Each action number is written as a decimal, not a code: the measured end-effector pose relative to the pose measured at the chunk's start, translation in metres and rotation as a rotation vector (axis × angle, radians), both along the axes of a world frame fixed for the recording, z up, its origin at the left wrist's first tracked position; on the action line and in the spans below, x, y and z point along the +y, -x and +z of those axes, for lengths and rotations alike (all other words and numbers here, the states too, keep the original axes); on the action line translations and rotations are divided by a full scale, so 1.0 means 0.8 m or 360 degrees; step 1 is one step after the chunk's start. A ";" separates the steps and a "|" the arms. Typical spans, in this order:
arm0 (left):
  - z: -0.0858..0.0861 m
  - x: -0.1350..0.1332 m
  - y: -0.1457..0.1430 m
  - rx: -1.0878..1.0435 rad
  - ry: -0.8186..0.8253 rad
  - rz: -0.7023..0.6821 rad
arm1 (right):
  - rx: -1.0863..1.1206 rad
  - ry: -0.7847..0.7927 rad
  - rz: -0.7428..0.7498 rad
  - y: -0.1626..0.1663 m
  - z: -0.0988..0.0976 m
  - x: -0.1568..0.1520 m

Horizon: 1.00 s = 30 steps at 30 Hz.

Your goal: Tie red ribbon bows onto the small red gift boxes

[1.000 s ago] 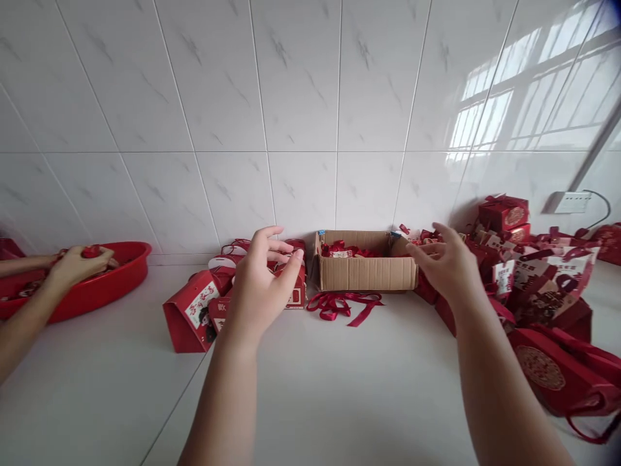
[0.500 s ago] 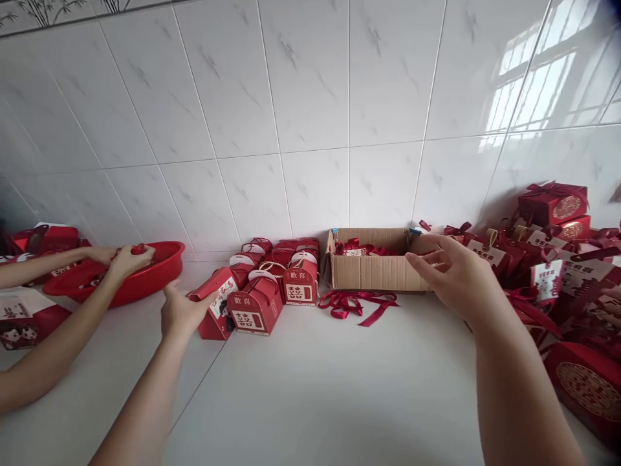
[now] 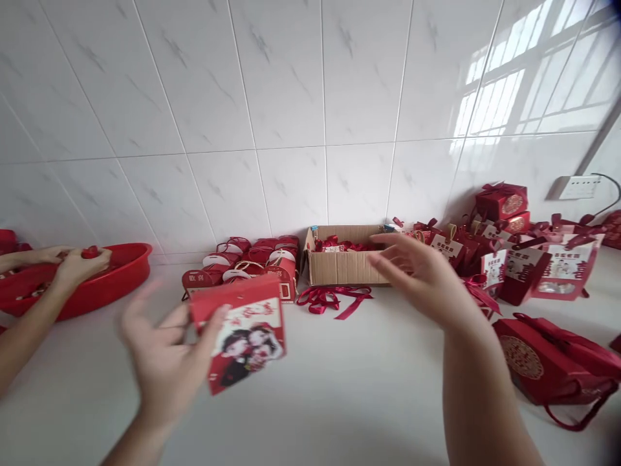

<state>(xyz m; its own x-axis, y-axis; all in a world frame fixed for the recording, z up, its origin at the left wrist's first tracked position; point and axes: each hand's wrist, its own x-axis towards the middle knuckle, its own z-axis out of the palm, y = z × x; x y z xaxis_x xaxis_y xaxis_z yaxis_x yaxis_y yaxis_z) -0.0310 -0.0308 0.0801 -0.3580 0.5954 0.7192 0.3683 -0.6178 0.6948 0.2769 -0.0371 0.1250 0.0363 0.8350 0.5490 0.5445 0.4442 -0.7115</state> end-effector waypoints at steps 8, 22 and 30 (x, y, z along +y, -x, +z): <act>-0.056 0.081 -0.114 -0.0120 0.0622 -0.0935 | -0.0339 0.0301 0.0045 -0.008 -0.037 0.067; -0.102 0.116 -0.133 -0.0209 0.0878 -0.1376 | -0.0581 0.0348 -0.0590 -0.034 -0.131 0.173; -0.138 0.157 -0.154 0.0564 0.0694 -0.0636 | -0.0578 0.0658 -0.0370 -0.052 -0.090 0.144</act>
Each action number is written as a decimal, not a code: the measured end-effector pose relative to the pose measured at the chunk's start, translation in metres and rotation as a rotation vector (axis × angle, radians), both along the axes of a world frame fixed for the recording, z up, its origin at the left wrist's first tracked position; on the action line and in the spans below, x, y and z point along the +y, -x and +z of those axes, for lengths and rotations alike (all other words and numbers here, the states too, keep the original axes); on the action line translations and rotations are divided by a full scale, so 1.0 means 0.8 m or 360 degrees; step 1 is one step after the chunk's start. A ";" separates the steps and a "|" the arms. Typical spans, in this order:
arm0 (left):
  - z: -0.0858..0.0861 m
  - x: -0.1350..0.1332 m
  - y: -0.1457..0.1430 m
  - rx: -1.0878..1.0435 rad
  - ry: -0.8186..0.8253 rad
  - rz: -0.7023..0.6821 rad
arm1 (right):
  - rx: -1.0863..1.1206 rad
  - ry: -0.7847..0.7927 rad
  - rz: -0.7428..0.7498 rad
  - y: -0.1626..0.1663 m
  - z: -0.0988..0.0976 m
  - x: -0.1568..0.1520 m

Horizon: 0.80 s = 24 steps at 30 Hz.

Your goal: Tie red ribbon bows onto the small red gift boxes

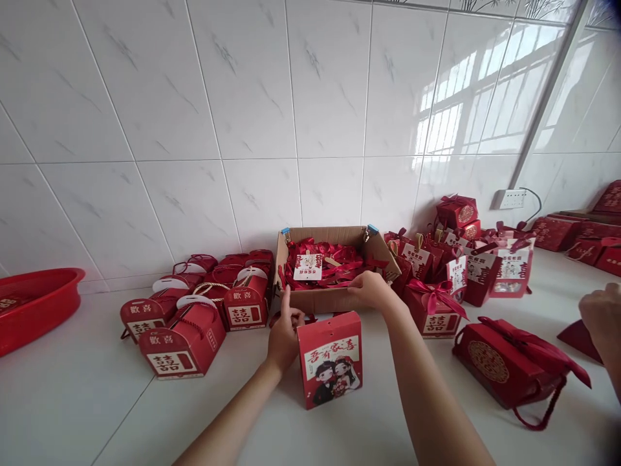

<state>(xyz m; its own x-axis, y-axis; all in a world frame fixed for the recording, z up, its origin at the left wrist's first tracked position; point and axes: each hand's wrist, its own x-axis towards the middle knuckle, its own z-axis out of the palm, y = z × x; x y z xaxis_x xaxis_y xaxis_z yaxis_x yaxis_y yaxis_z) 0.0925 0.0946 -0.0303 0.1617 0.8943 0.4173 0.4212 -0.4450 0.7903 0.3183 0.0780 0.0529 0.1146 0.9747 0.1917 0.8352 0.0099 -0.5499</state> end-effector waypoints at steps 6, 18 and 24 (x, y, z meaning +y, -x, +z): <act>-0.005 -0.003 0.005 0.0347 0.0005 -0.0058 | 0.0059 0.0196 0.0128 -0.010 -0.006 -0.004; -0.021 0.006 0.012 0.0223 0.0038 -0.0156 | 0.0086 -0.0195 0.0627 0.042 -0.023 0.039; -0.035 0.015 0.014 0.0229 0.0039 -0.0193 | -0.0206 0.0133 0.0991 0.076 -0.027 0.071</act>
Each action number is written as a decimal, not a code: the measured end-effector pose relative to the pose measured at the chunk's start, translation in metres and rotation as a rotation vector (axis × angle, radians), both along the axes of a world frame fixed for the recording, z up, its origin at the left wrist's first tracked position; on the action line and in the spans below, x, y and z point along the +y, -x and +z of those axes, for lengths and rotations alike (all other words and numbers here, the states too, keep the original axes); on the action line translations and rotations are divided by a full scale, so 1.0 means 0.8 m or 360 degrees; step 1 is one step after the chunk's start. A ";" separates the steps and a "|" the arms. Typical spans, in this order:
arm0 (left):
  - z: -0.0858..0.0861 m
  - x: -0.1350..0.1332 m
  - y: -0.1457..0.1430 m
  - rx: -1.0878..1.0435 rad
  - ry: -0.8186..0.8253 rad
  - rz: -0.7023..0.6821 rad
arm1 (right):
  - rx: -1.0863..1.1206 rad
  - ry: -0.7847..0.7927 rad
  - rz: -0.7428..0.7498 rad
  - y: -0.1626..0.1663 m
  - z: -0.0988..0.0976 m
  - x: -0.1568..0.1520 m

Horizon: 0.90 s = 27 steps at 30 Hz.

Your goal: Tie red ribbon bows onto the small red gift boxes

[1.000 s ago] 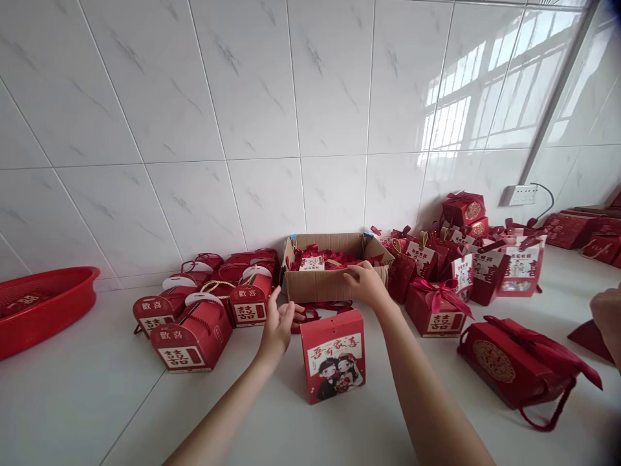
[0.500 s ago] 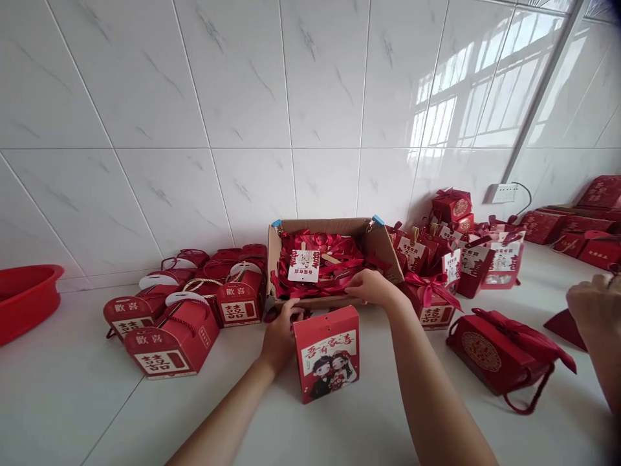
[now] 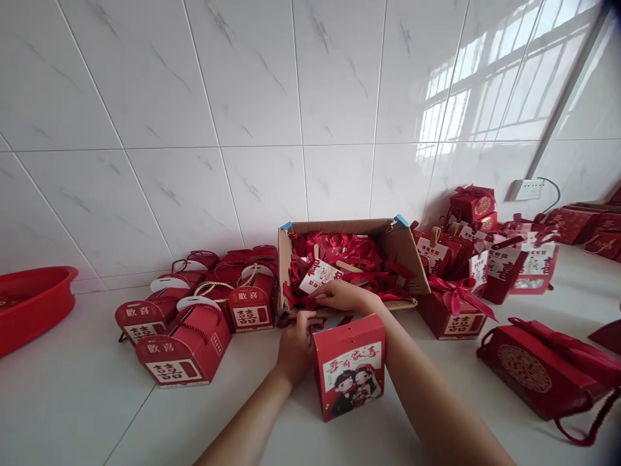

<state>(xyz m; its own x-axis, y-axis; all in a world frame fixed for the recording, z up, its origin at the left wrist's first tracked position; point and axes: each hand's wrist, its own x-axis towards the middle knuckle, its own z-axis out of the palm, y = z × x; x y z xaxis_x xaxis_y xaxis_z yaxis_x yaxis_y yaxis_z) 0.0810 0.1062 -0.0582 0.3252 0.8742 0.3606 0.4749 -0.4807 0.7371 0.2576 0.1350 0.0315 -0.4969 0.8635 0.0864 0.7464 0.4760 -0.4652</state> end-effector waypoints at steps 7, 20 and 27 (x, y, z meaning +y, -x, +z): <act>-0.002 0.000 -0.001 0.0038 -0.0038 0.0040 | -0.0454 -0.0039 -0.0259 0.005 0.021 0.009; -0.003 0.001 -0.001 0.0103 -0.0080 0.0008 | -0.0657 -0.0350 -0.0467 0.024 0.033 0.020; -0.001 0.000 0.001 0.0214 -0.0047 0.0076 | -0.0537 -0.0366 -0.0509 0.028 0.005 0.033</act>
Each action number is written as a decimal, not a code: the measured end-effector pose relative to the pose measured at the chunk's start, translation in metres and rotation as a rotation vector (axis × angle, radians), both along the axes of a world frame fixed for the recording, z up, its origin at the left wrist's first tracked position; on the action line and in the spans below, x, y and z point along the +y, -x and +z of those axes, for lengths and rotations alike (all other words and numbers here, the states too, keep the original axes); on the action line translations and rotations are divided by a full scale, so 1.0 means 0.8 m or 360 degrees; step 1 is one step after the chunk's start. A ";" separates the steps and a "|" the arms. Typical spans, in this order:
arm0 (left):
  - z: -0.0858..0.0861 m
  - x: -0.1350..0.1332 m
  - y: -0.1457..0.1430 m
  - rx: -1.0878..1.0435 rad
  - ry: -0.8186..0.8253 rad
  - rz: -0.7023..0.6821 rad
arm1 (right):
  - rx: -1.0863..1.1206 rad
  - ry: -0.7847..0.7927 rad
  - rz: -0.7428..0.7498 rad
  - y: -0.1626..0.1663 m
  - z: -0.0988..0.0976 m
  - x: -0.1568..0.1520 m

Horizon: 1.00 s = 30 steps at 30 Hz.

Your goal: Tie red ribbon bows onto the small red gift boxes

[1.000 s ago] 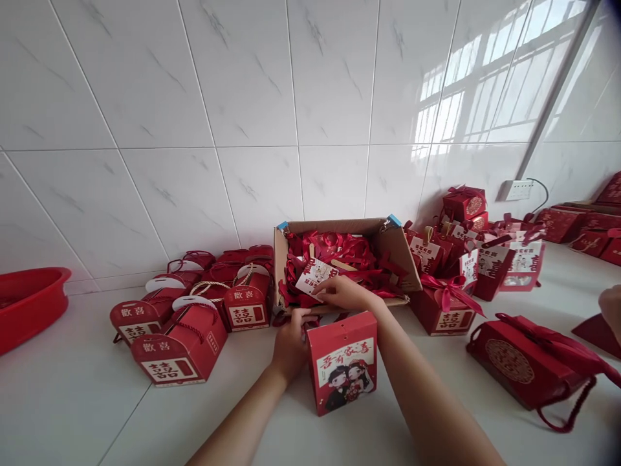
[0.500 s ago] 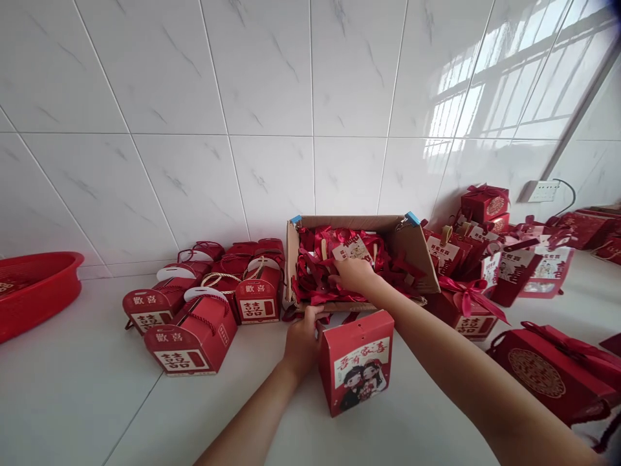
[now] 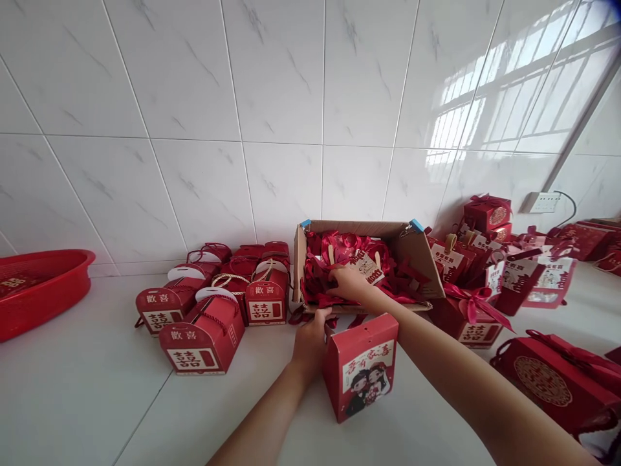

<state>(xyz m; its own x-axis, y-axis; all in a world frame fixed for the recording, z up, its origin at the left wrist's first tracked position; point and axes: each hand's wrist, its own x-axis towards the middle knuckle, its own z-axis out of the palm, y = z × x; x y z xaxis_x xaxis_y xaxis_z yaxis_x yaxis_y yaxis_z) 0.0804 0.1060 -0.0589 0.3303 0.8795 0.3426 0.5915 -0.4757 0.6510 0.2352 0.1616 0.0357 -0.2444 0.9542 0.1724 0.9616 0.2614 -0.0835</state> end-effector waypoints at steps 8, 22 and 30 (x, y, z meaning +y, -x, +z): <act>-0.005 0.004 0.000 -0.0015 -0.0037 -0.0018 | 0.0195 -0.0082 0.0065 0.001 -0.017 -0.003; 0.010 0.000 0.004 -0.0412 0.0136 -0.0159 | 0.2127 -0.0683 0.0420 -0.055 0.050 -0.109; 0.047 0.011 -0.003 -0.0655 0.0460 -0.0248 | 0.2330 -0.0722 0.0989 -0.042 0.088 -0.181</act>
<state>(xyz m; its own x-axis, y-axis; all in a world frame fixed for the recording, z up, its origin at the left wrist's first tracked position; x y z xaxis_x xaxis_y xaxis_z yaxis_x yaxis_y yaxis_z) 0.0824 0.1150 -0.0216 0.3541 0.9084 0.2222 0.1956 -0.3043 0.9323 0.2687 0.0166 0.1064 0.0653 0.5896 0.8051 -0.1133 0.8059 -0.5811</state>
